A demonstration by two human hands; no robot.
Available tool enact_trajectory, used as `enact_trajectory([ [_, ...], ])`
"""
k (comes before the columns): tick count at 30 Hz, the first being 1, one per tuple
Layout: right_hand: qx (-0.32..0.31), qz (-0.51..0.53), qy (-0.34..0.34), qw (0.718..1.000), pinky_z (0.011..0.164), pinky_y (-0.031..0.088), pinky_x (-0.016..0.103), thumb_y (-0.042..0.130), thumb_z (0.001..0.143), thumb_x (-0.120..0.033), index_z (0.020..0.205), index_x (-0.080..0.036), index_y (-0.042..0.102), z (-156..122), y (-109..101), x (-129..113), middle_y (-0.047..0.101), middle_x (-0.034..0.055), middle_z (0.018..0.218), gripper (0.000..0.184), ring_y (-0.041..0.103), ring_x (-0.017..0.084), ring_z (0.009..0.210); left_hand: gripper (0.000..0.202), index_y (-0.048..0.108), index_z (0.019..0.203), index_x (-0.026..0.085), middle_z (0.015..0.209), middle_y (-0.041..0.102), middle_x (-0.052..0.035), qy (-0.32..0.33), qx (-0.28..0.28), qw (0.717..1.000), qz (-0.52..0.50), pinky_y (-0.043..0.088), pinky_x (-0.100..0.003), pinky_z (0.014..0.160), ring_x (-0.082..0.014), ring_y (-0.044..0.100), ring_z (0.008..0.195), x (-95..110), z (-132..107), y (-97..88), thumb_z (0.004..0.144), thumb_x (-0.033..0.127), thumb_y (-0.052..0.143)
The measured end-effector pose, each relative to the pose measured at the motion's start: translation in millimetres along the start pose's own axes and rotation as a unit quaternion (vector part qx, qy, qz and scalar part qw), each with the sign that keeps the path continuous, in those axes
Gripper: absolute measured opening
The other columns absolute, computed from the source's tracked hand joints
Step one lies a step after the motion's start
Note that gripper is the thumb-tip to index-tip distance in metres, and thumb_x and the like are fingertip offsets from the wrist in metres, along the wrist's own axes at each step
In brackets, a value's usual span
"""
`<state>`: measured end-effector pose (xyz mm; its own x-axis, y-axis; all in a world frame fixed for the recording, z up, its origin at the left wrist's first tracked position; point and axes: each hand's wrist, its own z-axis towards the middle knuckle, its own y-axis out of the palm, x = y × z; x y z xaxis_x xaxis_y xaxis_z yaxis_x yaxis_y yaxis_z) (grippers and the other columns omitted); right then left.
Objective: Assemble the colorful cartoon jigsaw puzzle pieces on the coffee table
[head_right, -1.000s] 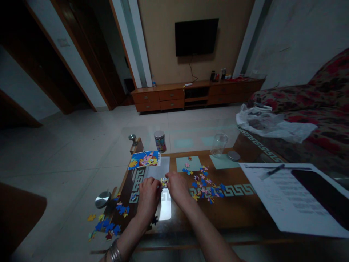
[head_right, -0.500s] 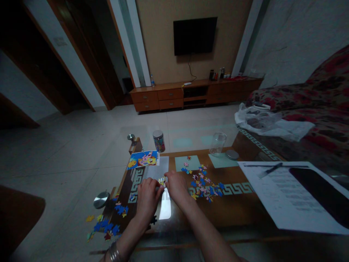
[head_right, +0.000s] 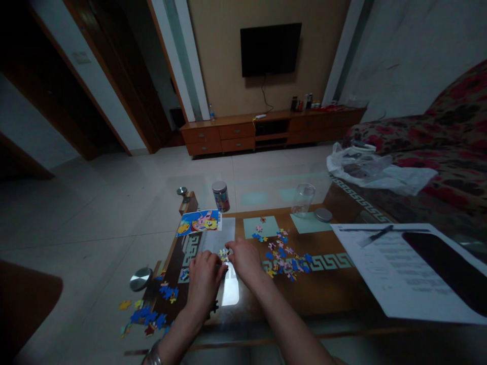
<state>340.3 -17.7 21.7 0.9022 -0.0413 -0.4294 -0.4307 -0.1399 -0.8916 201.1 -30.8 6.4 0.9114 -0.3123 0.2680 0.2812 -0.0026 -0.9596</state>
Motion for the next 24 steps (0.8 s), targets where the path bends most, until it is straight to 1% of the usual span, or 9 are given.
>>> enact_trajectory([
  [5,0.009,-0.003,0.016,1.000,0.082,0.043,0.029,0.058,0.085,-0.015,0.117,-0.024,0.068,-0.5,1.6,-2.8,0.067,0.0096,0.109,0.035,0.062,0.024,0.104,0.010,0.064,0.092,0.017,0.098,0.063,-0.0065,0.003,0.001,1.000,-0.006,0.037,-0.039,0.086,-0.0259,0.054,0.099,-1.4,2.8,-0.8,0.087,0.023,0.058],
  [9,0.016,0.000,0.024,1.000,0.084,0.042,0.028,0.057,0.084,-0.014,0.114,-0.022,0.068,-2.1,1.6,-3.8,0.067,0.0096,0.110,0.033,0.062,0.023,0.105,0.010,0.064,0.091,0.018,0.097,0.063,-0.0064,0.000,0.004,1.000,-0.008,0.037,-0.039,0.086,-0.0254,0.054,0.099,-1.4,4.4,0.4,0.088,0.023,0.056],
  [18,0.025,0.006,0.024,0.999,0.084,0.043,0.029,0.057,0.083,-0.012,0.111,-0.020,0.067,-0.6,6.6,-1.0,0.067,0.0088,0.111,0.031,0.062,0.022,0.105,0.009,0.064,0.089,0.018,0.096,0.062,-0.0061,-0.005,0.011,1.000,-0.014,0.037,-0.038,0.083,-0.0263,0.054,0.098,-2.3,9.5,3.9,0.087,0.025,0.059],
  [24,0.025,0.008,0.020,0.999,0.083,0.043,0.029,0.058,0.083,-0.013,0.110,-0.019,0.068,-1.1,4.9,-1.4,0.067,0.0096,0.110,0.030,0.062,0.024,0.104,0.009,0.062,0.091,0.018,0.096,0.062,-0.0053,-0.005,0.014,1.000,-0.025,0.038,-0.038,0.083,-0.0258,0.054,0.097,-2.8,4.1,5.3,0.088,0.026,0.058],
])
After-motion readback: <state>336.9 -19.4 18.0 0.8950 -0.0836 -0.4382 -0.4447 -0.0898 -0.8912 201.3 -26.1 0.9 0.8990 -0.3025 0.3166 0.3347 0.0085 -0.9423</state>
